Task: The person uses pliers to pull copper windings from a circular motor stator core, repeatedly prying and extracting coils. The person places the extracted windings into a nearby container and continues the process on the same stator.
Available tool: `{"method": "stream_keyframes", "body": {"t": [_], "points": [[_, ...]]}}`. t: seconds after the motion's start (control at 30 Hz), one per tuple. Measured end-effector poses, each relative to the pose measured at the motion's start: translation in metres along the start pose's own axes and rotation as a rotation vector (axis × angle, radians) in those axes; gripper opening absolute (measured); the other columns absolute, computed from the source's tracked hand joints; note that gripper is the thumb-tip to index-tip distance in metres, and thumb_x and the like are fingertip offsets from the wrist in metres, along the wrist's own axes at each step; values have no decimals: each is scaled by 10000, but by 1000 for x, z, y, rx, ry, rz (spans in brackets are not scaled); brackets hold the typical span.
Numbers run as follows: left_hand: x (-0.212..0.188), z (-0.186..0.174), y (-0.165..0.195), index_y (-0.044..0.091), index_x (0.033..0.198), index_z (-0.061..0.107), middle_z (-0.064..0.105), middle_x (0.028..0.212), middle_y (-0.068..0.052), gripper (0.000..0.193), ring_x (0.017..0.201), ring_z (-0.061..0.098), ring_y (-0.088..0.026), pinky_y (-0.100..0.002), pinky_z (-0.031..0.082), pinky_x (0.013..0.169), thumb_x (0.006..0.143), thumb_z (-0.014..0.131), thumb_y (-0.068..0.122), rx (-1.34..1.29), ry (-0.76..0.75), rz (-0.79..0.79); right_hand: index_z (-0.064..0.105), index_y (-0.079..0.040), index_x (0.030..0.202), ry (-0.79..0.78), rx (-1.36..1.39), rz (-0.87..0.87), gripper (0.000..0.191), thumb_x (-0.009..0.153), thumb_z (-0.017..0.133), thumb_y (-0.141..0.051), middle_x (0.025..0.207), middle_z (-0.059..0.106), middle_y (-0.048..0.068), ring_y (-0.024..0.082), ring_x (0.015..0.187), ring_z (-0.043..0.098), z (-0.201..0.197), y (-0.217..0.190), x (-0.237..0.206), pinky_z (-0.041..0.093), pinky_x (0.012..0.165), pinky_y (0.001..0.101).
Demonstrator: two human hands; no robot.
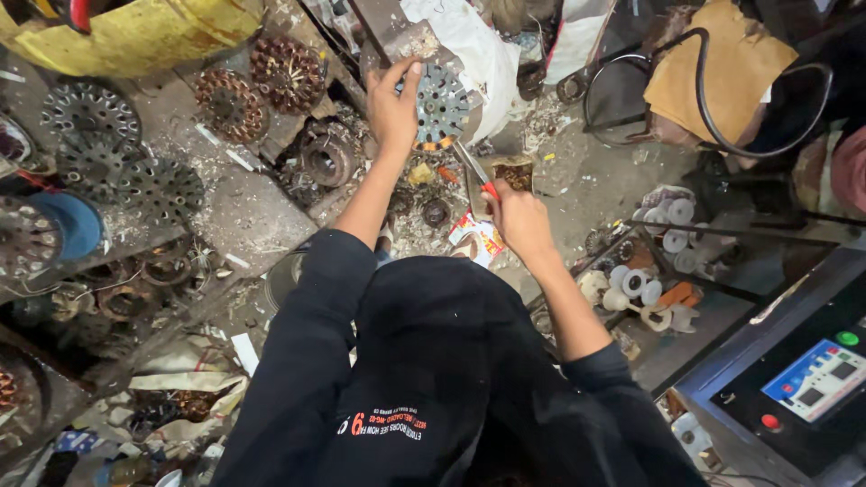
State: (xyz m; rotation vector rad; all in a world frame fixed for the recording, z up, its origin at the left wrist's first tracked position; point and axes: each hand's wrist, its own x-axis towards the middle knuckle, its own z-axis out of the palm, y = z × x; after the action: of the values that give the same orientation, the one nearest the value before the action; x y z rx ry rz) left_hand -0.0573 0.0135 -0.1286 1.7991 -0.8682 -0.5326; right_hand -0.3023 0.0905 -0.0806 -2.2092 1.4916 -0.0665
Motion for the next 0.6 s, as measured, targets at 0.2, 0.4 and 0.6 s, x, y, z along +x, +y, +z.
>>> {"method": "stream_keyframes", "body": {"t": [0.2,0.4,0.6], "points": [[2,-1,1,196,1186,767,639,1136,-134,330,1055,649,-349,-401,511,909,1022,637,451,52,-12,81,614,-1,1134,-77,-147,-194,215,1012,590,-176,853,716,241,417,734,713,19,19,27,567,640,497],[5,-1,7,202,1151,798,570,1050,-136,286,961,620,-325,-403,496,871,971,682,392,72,-25,67,613,-64,1069,-602,1601,417,205,1074,548,-258,848,723,119,209,669,718,52,26,36,563,574,335],[5,-4,12,181,1130,806,556,1087,-160,291,1004,598,-334,-405,488,907,957,714,397,107,-1,110,579,-35,1220,-1005,2503,250,175,1165,571,-201,739,568,35,130,549,498,66,20,29,482,484,280]]}}
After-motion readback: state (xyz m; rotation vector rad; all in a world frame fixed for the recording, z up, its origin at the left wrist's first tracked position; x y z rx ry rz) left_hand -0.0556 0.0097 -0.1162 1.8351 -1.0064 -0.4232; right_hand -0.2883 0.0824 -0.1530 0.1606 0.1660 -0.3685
